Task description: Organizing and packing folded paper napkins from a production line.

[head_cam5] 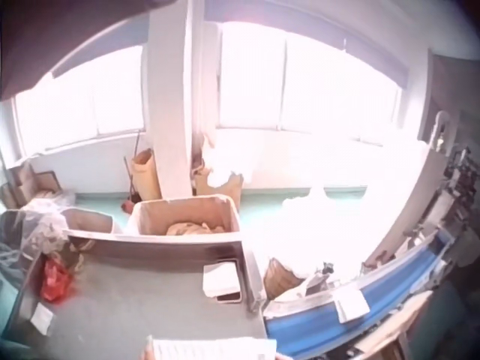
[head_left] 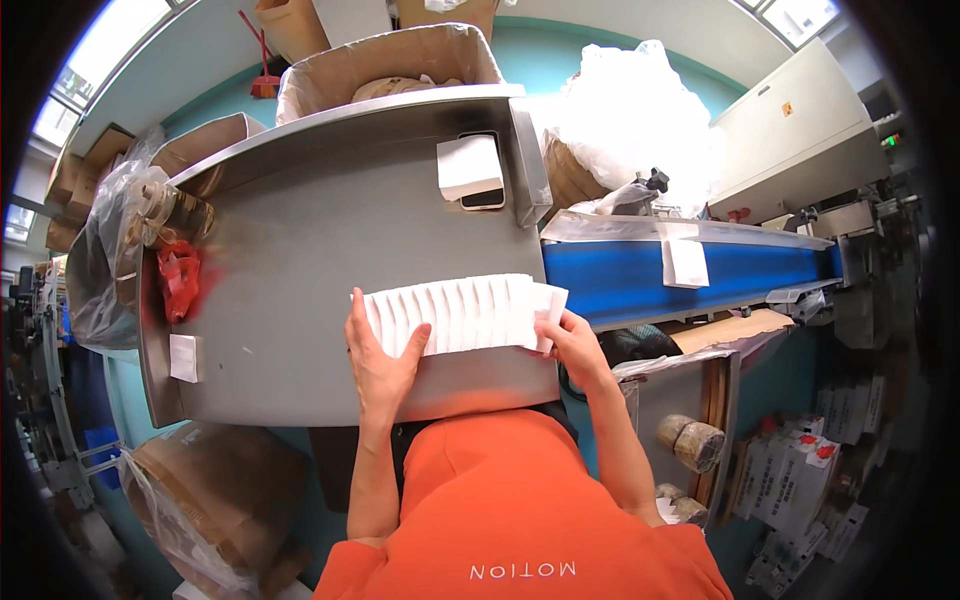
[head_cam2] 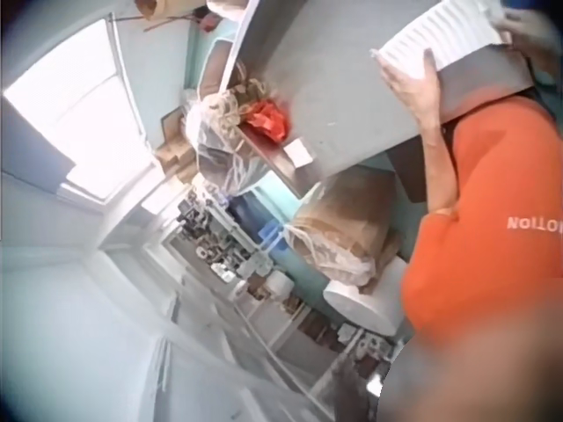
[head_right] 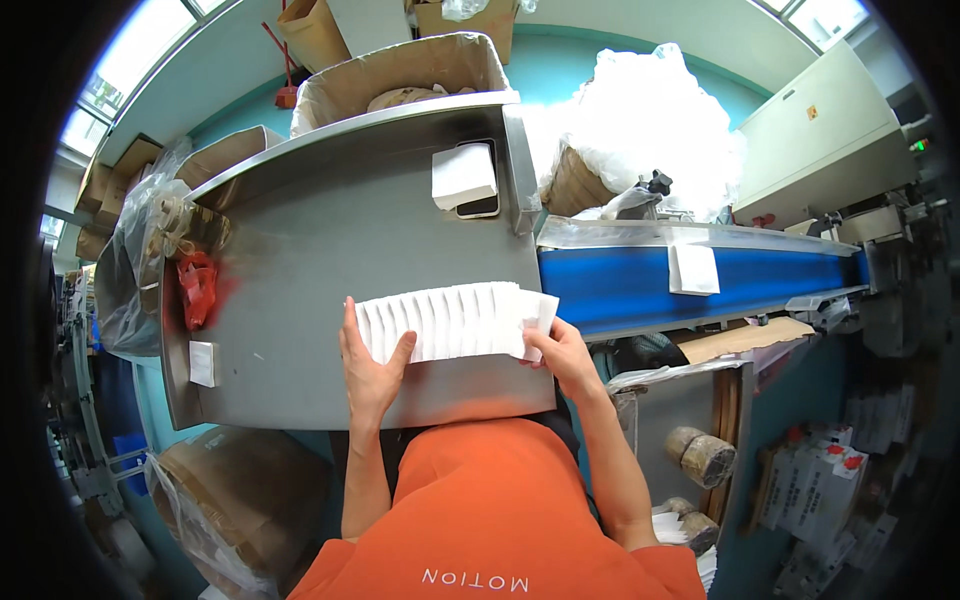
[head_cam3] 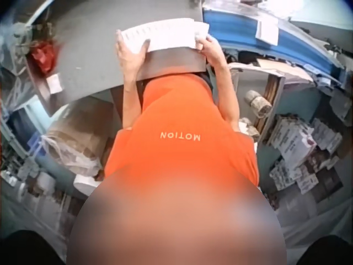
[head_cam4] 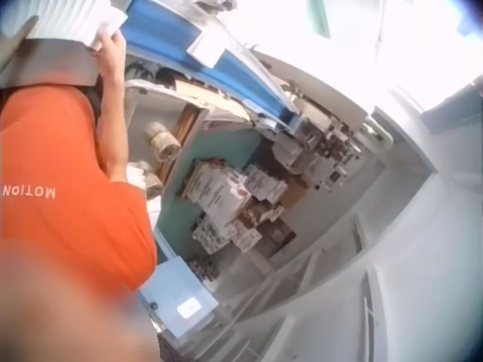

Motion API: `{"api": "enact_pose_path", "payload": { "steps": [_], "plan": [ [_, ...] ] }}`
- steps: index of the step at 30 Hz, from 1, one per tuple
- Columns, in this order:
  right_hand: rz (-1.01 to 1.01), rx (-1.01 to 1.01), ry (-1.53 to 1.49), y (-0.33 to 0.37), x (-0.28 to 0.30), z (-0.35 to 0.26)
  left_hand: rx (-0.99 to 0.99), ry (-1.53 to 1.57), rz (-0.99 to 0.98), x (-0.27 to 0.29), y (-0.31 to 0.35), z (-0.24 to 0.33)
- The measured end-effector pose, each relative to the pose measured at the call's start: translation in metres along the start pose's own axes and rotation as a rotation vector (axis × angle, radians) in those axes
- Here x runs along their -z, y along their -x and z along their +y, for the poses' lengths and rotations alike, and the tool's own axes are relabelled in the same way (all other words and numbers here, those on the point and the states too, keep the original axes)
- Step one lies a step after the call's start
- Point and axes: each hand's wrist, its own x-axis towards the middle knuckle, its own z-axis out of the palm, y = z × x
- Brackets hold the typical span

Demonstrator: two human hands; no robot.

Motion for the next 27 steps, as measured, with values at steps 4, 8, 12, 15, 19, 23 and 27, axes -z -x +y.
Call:
{"api": "enact_pose_path", "payload": {
  "steps": [4, 8, 12, 15, 19, 23, 27],
  "plan": [
    [0.280, 0.153, -0.393, -0.007, 0.000, -0.005, 0.010, -0.009, -0.062, -0.003, -0.002, 0.003],
    [0.293, 0.343, 0.466, -0.018, -0.037, -0.001, -0.041, -0.148, -0.035, -0.008, 0.004, 0.007],
    [0.091, 0.015, -0.185, -0.011, -0.033, -0.005, -0.080, -0.241, 0.026, -0.010, 0.003, 0.007],
    [0.044, 0.028, -0.150, -0.007, -0.011, 0.012, -0.091, -0.235, 0.031, -0.012, 0.000, 0.003],
    [0.239, 0.146, -0.301, -0.019, -0.008, 0.005, -0.103, -0.205, -0.020, -0.013, 0.000, 0.006],
    [0.230, 0.281, 0.424, -0.020, -0.047, -0.007, -0.106, -0.232, -0.018, -0.019, 0.001, 0.014],
    [0.018, 0.029, -0.243, -0.018, -0.031, 0.002, -0.112, -0.231, 0.029, -0.021, -0.001, 0.007]
  ]
}}
